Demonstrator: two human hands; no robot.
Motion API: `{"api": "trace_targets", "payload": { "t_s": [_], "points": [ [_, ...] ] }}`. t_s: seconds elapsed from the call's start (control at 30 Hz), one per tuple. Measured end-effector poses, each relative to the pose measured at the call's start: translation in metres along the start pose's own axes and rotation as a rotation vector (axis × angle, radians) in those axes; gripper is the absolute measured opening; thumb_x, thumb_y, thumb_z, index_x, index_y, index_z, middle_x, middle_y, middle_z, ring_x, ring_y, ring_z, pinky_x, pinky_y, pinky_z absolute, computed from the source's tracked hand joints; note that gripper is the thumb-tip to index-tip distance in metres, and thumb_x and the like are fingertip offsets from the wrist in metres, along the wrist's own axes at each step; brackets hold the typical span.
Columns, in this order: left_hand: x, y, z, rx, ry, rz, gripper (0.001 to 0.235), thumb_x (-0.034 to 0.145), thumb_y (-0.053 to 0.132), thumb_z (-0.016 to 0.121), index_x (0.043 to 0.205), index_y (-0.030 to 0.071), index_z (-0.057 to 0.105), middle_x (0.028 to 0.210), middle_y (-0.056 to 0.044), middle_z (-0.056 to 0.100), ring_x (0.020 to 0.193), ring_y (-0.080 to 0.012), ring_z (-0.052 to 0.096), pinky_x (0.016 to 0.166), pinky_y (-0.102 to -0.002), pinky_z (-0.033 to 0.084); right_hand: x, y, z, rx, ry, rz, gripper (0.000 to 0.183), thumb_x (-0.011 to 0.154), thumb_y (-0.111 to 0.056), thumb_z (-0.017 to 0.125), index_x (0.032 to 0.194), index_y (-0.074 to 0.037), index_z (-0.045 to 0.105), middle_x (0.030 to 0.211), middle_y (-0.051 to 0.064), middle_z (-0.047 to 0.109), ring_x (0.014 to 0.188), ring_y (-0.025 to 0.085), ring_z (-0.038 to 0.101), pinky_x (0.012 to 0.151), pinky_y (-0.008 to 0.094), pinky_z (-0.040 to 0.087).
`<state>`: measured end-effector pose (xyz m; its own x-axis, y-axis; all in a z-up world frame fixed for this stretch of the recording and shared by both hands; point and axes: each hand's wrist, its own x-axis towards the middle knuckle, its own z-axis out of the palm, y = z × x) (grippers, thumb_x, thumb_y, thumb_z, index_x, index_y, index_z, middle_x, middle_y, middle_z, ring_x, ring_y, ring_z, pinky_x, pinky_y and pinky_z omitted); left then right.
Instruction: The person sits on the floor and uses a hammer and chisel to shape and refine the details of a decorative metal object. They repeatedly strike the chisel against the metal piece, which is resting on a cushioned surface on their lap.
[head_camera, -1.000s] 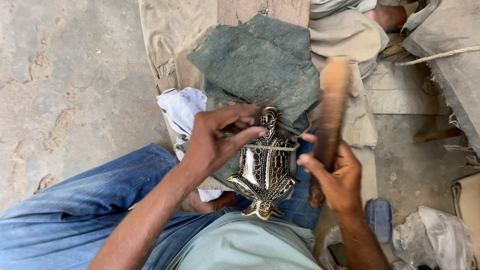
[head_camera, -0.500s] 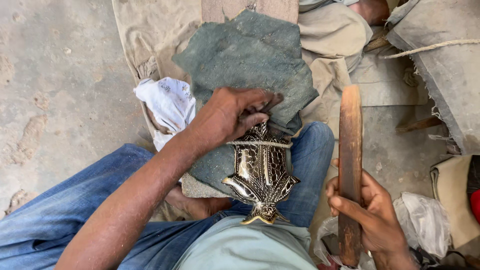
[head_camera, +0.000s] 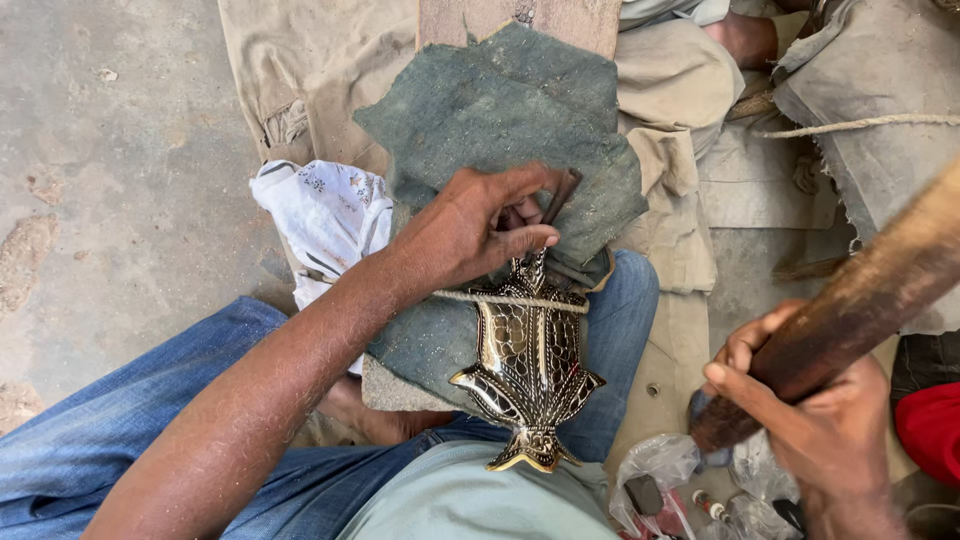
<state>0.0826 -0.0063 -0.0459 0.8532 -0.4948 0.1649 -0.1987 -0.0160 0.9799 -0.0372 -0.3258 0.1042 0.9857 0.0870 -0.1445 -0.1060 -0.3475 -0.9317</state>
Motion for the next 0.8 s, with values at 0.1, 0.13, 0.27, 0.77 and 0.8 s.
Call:
{"api": "trace_targets", "payload": {
  "t_s": [0.1,0.13,0.27,0.77,0.8],
  "points": [
    [0.005,0.000,0.000,0.021,-0.015,0.104,0.031,0.100,0.021,0.076,0.123,0.009,0.060,0.089,-0.004,0.078,0.080,-0.0135,0.079,0.069,-0.030,0.064,0.021,-0.005,-0.005,-0.365,0.046,0.249,0.037,0.076,0.013,0.075,0.107,0.001,0.059,0.090,0.014,0.071,0.086,0.019,0.071,0.076,0.040,0.064],
    [0.006,0.000,0.000,0.042,-0.009,0.179,0.031,0.101,0.021,0.075,0.126,0.010,0.060,0.090,-0.004,0.078,0.083,-0.0134,0.079,0.071,-0.030,0.065,0.028,-0.008,-0.005,-0.445,0.055,0.181,0.034,0.078,0.010,0.075,0.107,0.000,0.059,0.091,0.012,0.072,0.086,0.017,0.072,0.077,0.038,0.065],
    [0.005,0.000,0.000,0.070,-0.050,0.164,0.047,0.092,0.020,0.076,0.134,0.007,0.059,0.087,-0.008,0.078,0.075,-0.0189,0.077,0.067,-0.036,0.062,0.058,-0.023,-0.006,-0.886,0.021,0.105,0.034,0.082,0.003,0.077,0.114,0.000,0.064,0.091,0.010,0.072,0.078,0.017,0.072,0.071,0.033,0.062],
    [0.015,0.002,-0.004,0.009,-0.119,0.122,0.052,0.091,0.023,0.076,0.138,0.008,0.059,0.096,-0.011,0.078,0.084,-0.0242,0.079,0.076,-0.039,0.062,0.081,-0.035,-0.006,-1.217,-0.091,0.154,0.046,0.078,0.004,0.076,0.123,-0.004,0.069,0.097,0.008,0.074,0.081,0.016,0.072,0.073,0.032,0.060],
    [0.015,0.001,-0.005,0.020,-0.096,0.187,0.051,0.093,0.023,0.077,0.138,0.006,0.058,0.100,-0.013,0.078,0.086,-0.0253,0.078,0.078,-0.040,0.062,0.079,-0.034,-0.008,-1.373,-0.144,0.153,0.051,0.075,0.005,0.076,0.126,-0.003,0.071,0.096,0.010,0.075,0.077,0.018,0.073,0.069,0.033,0.059]
  ]
}}
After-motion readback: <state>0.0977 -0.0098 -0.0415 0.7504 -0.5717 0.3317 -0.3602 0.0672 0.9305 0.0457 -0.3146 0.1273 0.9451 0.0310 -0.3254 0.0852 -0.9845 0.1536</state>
